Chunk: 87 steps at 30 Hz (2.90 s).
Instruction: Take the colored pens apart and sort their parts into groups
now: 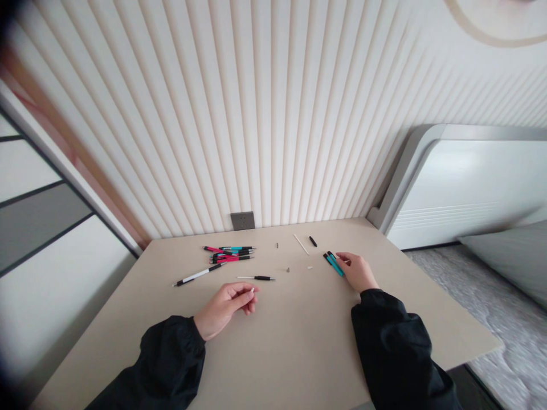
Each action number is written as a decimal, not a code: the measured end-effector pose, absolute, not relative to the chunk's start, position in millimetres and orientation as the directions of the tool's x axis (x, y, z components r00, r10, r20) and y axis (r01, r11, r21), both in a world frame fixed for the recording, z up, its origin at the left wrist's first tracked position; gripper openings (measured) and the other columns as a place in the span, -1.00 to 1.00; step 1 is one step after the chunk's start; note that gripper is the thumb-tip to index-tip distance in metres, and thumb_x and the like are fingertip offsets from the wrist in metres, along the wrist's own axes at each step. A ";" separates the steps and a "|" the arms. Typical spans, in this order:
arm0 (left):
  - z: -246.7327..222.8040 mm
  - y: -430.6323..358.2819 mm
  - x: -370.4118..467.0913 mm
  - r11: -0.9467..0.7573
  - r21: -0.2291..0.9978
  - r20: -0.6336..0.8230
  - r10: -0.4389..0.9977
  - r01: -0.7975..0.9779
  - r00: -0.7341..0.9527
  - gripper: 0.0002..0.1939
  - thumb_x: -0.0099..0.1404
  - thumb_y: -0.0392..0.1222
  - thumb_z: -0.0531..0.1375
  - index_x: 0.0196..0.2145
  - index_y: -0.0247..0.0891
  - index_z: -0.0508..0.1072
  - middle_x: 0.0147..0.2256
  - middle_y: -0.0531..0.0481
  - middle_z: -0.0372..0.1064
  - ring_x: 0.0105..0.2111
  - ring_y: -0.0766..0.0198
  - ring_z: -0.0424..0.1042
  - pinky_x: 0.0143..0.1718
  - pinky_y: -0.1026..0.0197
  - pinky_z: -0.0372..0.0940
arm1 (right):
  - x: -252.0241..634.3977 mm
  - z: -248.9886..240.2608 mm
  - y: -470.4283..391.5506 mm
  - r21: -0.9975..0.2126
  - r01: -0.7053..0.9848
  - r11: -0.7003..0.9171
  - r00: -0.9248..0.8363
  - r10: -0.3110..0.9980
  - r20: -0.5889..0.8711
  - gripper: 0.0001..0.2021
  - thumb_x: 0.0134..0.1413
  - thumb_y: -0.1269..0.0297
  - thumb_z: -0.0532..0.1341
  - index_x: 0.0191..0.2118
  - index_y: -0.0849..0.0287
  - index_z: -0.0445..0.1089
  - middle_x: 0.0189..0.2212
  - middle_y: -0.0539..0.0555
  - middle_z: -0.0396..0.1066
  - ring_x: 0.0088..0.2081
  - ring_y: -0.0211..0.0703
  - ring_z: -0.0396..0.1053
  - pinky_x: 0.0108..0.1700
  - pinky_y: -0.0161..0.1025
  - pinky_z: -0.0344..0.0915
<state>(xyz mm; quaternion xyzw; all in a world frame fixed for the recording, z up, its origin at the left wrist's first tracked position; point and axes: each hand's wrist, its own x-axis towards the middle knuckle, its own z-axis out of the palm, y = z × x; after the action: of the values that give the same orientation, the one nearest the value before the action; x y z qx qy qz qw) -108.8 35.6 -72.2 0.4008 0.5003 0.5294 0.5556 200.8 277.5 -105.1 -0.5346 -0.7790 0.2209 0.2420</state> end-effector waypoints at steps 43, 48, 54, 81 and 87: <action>-75.8 38.0 -131.7 -0.121 0.364 0.499 0.863 0.924 -0.084 -0.76 0.34 -0.31 0.03 -0.13 -0.21 0.45 -0.24 -0.09 0.38 -0.18 0.15 0.34 -0.11 0.04 0.27 | 137.7 -102.4 235.4 -0.442 0.603 0.664 -0.547 0.747 0.377 -0.73 0.19 0.19 0.06 -0.25 0.09 0.52 -0.27 0.11 0.40 -0.21 -0.08 0.36 -0.10 -0.17 0.26; -76.4 38.3 -132.5 -0.127 0.380 0.500 0.862 0.916 -0.088 -0.76 0.33 -0.33 0.03 -0.16 -0.21 0.46 -0.25 -0.08 0.39 -0.20 0.16 0.36 -0.13 0.05 0.28 | 140.1 -105.4 237.4 -0.389 0.595 0.703 -0.612 0.710 0.347 -0.73 0.20 0.21 0.07 -0.24 0.06 0.53 -0.28 0.11 0.40 -0.21 -0.08 0.36 -0.10 -0.16 0.26; -76.1 37.9 -132.1 -0.116 0.390 0.478 0.873 0.913 -0.094 -0.77 0.31 -0.35 0.04 -0.17 -0.20 0.45 -0.24 -0.06 0.40 -0.19 0.16 0.36 -0.13 0.06 0.28 | 141.9 -105.8 235.8 -0.357 0.623 0.696 -0.615 0.718 0.327 -0.71 0.23 0.23 0.03 -0.14 0.06 0.50 -0.22 0.12 0.40 -0.16 -0.07 0.34 -0.07 -0.14 0.24; -80.9 39.7 -133.6 -0.006 0.286 0.405 0.907 0.958 -0.116 -0.78 0.31 -0.33 0.07 -0.16 -0.22 0.47 -0.18 -0.09 0.37 -0.12 0.10 0.33 -0.07 -0.02 0.24 | 128.7 -86.8 213.7 -0.412 0.564 0.716 -0.514 0.694 0.504 -0.72 0.25 0.19 0.03 -0.14 0.11 0.45 -0.24 0.15 0.43 -0.18 -0.03 0.35 -0.07 -0.09 0.25; -80.5 39.8 -132.2 -0.011 0.270 0.405 0.908 0.963 -0.103 -0.85 0.31 -0.32 0.10 -0.31 -0.20 0.47 -0.24 -0.05 0.39 -0.17 0.12 0.34 -0.13 0.03 0.22 | 79.1 -71.3 152.8 -0.219 0.413 0.884 -0.715 0.464 0.523 -0.74 0.24 0.37 0.05 -0.04 0.09 0.40 -0.18 0.16 0.42 -0.13 0.00 0.31 -0.08 -0.05 0.20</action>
<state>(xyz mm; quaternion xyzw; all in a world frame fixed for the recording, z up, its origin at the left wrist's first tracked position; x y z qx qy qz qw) -132.2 39.8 -80.5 0.6673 0.7010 0.2454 -0.0552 79.1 152.8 -71.3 -0.2369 -0.9250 0.0432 0.2940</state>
